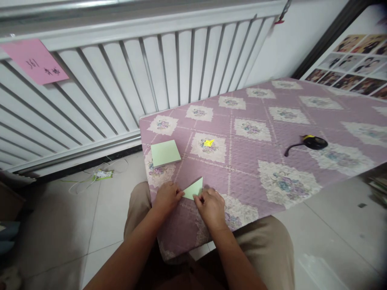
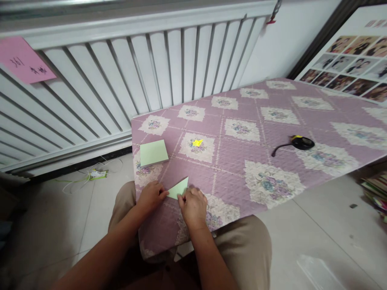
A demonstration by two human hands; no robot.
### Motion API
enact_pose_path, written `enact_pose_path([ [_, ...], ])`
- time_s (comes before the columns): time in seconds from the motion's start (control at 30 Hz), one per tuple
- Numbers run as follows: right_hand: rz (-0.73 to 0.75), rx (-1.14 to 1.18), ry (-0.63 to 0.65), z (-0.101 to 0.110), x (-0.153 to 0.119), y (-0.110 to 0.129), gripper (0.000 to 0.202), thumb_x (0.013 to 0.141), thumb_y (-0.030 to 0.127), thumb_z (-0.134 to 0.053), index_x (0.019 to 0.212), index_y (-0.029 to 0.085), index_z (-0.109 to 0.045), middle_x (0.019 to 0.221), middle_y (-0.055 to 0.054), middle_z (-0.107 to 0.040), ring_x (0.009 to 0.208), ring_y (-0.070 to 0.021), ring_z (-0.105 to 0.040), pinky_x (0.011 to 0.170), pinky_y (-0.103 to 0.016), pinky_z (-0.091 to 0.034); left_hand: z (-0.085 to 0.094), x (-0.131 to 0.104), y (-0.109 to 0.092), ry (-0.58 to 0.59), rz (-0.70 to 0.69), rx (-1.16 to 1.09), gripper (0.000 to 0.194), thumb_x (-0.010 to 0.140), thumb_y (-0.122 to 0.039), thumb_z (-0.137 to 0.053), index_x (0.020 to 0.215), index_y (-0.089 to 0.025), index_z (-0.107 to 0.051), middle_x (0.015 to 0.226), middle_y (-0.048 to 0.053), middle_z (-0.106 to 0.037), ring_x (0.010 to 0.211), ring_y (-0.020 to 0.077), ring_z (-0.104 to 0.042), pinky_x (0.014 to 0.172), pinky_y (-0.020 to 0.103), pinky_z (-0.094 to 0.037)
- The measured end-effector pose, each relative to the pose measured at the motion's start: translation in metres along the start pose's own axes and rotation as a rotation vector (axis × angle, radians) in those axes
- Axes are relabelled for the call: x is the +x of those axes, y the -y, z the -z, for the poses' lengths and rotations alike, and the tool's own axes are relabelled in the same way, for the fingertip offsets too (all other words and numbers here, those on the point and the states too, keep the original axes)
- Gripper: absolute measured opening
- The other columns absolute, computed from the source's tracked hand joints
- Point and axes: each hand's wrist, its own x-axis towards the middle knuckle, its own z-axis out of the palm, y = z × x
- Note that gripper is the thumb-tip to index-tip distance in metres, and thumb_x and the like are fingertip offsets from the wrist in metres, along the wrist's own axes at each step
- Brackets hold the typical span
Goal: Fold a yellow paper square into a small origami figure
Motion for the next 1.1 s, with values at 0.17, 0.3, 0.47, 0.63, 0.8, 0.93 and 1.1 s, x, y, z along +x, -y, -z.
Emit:
enact_pose_path([
  [0.17, -0.006, -0.008, 0.004, 0.0002, 0.0009, 0.0002, 0.025, 0.081, 0.034, -0.063, 0.061, 0.021, -0.057, 0.071, -0.002, -0.056, 0.073, -0.0185, -0.047, 0.067, -0.030, -0.027, 0.0024, -0.0001, -0.0021, 0.008, 0.001, 0.013, 0.021, 0.085, -0.036, -0.058, 0.076, -0.018, -0.063, 0.083, 0.005, -0.060, 0.084, 0.0204, -0.054, 0.075, 0.031, -0.038],
  [0.3, -0.012, -0.012, 0.012, -0.0001, 0.0017, -0.0002, 0.025, 0.080, 0.034, -0.064, 0.060, 0.021, -0.057, 0.071, -0.002, -0.056, 0.073, -0.0184, -0.047, 0.067, -0.030, -0.026, 0.0034, 0.0007, -0.0023, 0.021, -0.001, 0.017, 0.020, 0.085, -0.036, -0.058, 0.076, -0.018, -0.062, 0.084, 0.005, -0.061, 0.085, 0.0204, -0.054, 0.076, 0.030, -0.038],
  [0.47, -0.012, -0.015, 0.019, -0.0001, 0.0029, -0.0002, 0.025, 0.079, 0.034, -0.066, 0.059, 0.021, -0.057, 0.071, -0.002, -0.057, 0.074, -0.0190, -0.048, 0.068, -0.031, -0.027, 0.0030, 0.0019, -0.0024, 0.030, -0.006, 0.032, 0.020, 0.085, -0.036, -0.057, 0.077, -0.018, -0.062, 0.086, 0.005, -0.061, 0.086, 0.0210, -0.054, 0.076, 0.031, -0.038],
  [0.63, -0.008, -0.013, 0.017, 0.0010, 0.0037, 0.0000, 0.024, 0.079, 0.032, -0.065, 0.059, 0.021, -0.057, 0.071, -0.002, -0.057, 0.074, -0.0186, -0.048, 0.068, -0.031, -0.027, 0.0026, 0.0032, -0.0026, 0.044, -0.001, 0.053, 0.020, 0.085, -0.036, -0.057, 0.077, -0.018, -0.062, 0.085, 0.005, -0.061, 0.086, 0.0210, -0.055, 0.076, 0.031, -0.039],
  [0.8, -0.005, -0.006, 0.019, 0.0017, 0.0035, -0.0008, 0.025, 0.079, 0.031, -0.065, 0.058, 0.021, -0.056, 0.070, -0.001, -0.057, 0.073, -0.0180, -0.048, 0.069, -0.030, -0.028, 0.0035, 0.0043, -0.0020, 0.057, -0.020, 0.068, 0.021, 0.085, -0.037, -0.057, 0.077, -0.019, -0.062, 0.085, 0.004, -0.061, 0.086, 0.0207, -0.056, 0.075, 0.030, -0.039],
  [0.93, -0.011, -0.001, 0.021, 0.0009, 0.0030, -0.0013, 0.024, 0.078, 0.031, -0.066, 0.059, 0.021, -0.055, 0.071, -0.001, -0.056, 0.074, -0.0183, -0.048, 0.069, -0.030, -0.028, 0.0036, 0.0046, -0.0006, 0.062, -0.038, 0.088, 0.021, 0.086, -0.037, -0.057, 0.078, -0.018, -0.061, 0.087, 0.005, -0.060, 0.086, 0.0216, -0.055, 0.074, 0.030, -0.039],
  [1.1, -0.017, 0.014, 0.019, -0.0001, 0.0025, -0.0016, 0.022, 0.079, 0.030, -0.065, 0.062, 0.021, -0.055, 0.072, -0.001, -0.057, 0.074, -0.0182, -0.048, 0.069, -0.030, -0.028, 0.0032, 0.0039, 0.0053, 0.060, -0.069, 0.095, 0.017, 0.086, -0.036, -0.057, 0.084, -0.019, -0.059, 0.089, 0.004, -0.061, 0.087, 0.0207, -0.055, 0.074, 0.029, -0.039],
])
